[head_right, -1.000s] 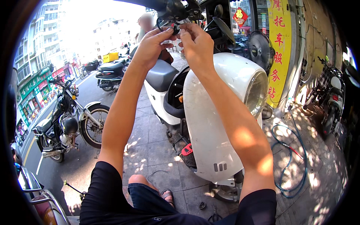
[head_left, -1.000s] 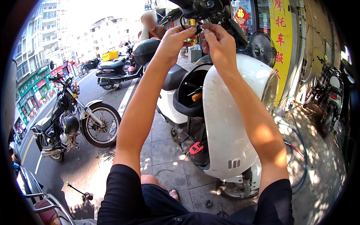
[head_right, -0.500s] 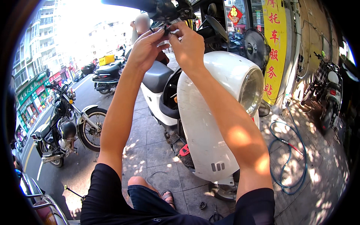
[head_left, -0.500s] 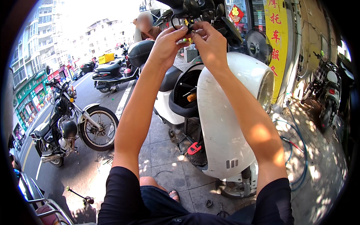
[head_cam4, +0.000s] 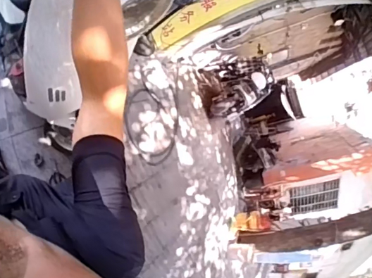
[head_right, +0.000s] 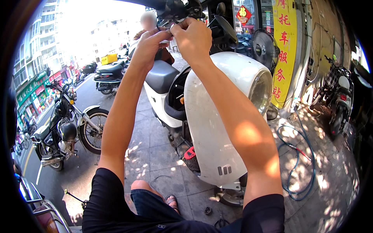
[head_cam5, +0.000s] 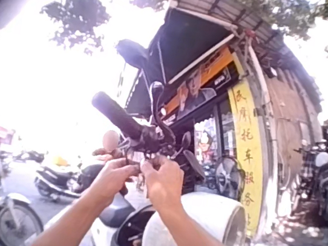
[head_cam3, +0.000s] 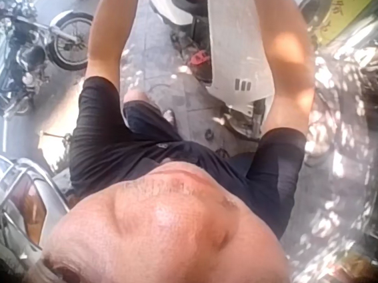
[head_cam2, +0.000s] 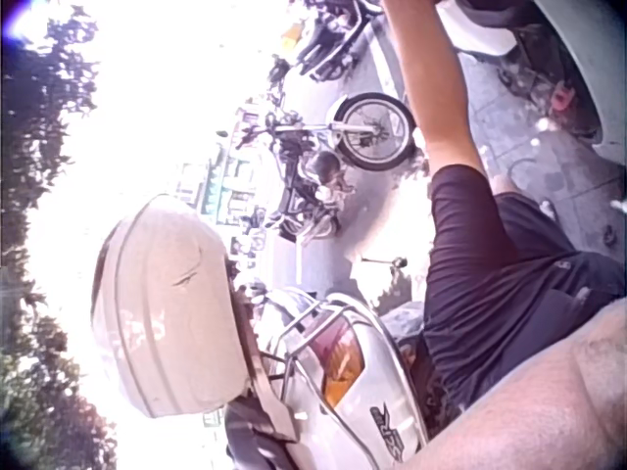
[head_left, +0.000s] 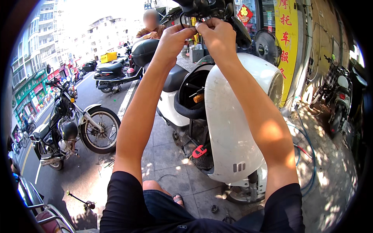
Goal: The person cuts tape with scissors, then wraps and connects wires on an electric scooter handlebar with the tape by hand.
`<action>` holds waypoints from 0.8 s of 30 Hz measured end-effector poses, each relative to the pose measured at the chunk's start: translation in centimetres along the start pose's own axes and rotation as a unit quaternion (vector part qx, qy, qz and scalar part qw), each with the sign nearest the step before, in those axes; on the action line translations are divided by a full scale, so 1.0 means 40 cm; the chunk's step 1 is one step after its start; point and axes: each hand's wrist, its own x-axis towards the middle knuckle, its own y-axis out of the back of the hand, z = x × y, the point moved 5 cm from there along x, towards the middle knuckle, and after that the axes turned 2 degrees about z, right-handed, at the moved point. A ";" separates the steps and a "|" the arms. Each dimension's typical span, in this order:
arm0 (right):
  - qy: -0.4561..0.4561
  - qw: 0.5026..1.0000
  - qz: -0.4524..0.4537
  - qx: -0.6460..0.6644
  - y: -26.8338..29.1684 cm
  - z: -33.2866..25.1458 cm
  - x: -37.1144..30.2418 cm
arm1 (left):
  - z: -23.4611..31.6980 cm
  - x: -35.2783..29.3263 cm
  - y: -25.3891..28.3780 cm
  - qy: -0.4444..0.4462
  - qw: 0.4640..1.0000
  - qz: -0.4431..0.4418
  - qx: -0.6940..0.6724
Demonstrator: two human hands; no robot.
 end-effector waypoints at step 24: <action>-0.119 0.964 -0.128 0.199 -0.011 0.027 -0.018 | -0.014 -0.029 -0.008 -0.027 0.990 0.122 -0.059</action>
